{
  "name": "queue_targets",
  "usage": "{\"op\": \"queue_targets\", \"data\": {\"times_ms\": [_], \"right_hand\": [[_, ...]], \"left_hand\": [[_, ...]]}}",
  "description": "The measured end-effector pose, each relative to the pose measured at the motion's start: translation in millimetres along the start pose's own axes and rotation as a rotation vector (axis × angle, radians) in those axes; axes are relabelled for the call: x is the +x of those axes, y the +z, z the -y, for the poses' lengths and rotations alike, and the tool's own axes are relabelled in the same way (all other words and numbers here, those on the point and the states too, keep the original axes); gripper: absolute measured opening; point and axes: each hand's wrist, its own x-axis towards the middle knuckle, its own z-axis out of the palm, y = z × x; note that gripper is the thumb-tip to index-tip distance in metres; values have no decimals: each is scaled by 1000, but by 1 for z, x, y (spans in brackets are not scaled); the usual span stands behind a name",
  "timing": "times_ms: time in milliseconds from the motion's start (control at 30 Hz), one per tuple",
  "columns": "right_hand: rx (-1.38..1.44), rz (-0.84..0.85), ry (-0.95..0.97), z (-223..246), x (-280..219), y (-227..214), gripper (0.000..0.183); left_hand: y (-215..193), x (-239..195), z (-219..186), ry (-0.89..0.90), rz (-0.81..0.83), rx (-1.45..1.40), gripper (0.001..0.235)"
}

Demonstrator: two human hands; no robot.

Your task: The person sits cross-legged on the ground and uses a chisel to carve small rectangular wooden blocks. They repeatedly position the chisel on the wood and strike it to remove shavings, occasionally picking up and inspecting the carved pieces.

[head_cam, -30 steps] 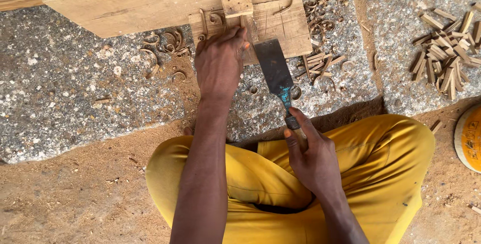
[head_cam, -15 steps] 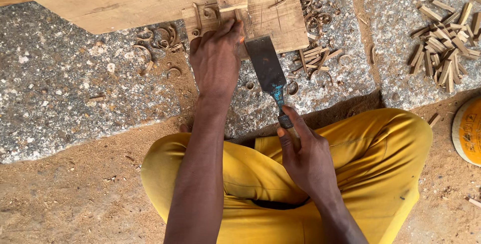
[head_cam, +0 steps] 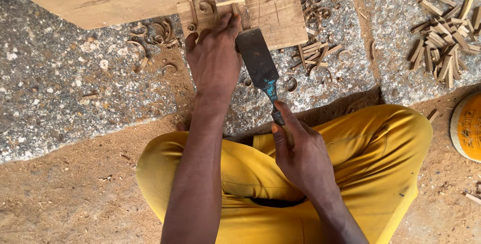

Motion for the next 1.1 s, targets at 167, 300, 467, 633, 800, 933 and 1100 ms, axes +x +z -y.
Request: {"op": "queue_targets", "data": {"times_ms": [167, 300, 467, 633, 800, 933, 1100], "right_hand": [[-93, -3, -40, 7, -1, 1, 50], [-93, -23, -66, 13, 5, 6, 49], [-40, -11, -52, 19, 18, 9, 49], [11, -65, -114, 26, 38, 18, 50], [-11, -89, -111, 27, 46, 26, 48], [114, -109, -56, 10, 38, 32, 46], [209, -136, 117, -15, 14, 18, 49]], "left_hand": [[-16, 4, -9, 42, 15, 27, 57], [-36, -18, -29, 210, 122, 188, 46], [-31, -25, -51, 146, 331, 33, 45], [-11, -5, -41, 81, 309, -4, 43], [-4, 3, -30, 119, 197, -15, 44], [-8, -12, -14, 70, 18, -270, 52], [-4, -4, 1, -11, -23, -301, 33]]}}
